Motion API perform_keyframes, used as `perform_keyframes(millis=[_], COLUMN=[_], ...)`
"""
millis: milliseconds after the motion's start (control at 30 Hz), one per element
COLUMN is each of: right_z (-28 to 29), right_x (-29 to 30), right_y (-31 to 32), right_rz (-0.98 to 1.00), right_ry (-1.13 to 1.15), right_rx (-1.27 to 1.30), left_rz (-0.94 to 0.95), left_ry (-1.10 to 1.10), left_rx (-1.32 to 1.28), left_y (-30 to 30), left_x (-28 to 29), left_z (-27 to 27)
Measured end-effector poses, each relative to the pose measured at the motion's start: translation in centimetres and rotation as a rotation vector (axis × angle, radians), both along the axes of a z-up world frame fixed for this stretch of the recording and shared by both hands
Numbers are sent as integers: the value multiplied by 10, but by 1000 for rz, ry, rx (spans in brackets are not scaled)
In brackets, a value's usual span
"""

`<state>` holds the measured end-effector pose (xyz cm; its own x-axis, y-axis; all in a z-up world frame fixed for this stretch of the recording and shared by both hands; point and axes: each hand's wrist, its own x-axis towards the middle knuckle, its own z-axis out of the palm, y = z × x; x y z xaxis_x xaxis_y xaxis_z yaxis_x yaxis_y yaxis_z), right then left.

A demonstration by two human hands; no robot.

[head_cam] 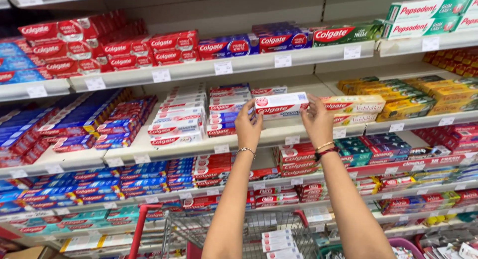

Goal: Checking and organizing boxes of toothpaste on shelves and placing selections into a shopping cart in a retail environment.

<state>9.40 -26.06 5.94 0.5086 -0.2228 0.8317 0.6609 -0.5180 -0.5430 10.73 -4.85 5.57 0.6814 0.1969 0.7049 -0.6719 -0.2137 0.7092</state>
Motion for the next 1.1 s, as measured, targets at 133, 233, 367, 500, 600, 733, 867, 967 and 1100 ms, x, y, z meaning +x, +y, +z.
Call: perform_keyframes(millis=[133,233,367,500,600,733,867,967,1100], right_z=[5,-6,-23,-35,-39,-45,-53,-76,-113], right_x=[7,28,56,68,72,60,19,-6,-31], right_y=[3,-1,-6,-3,-2,4,26,44,61], right_rz=[-110,-196,-223,-243,-235,-232,-191,-241,-311], right_ry=[86,140,116,123,173,165,140,18,12], right_rx=[-95,-221,-283,-316,-295,-319,-319,-408,-437], left_rz=[33,183,231,302,360,395,426,461,450], left_ry=[10,42,151,151,219,62,-260,-289,-155], left_rx=[97,280,435,546,645,536,559,657,717], left_y=[-12,-16,-22,-24,-27,-34,-33,-28,-18], left_x=[14,25,44,52,48,59,15,-15,-36], left_z=[11,11,7,1,6,-24,-40,-67,-119])
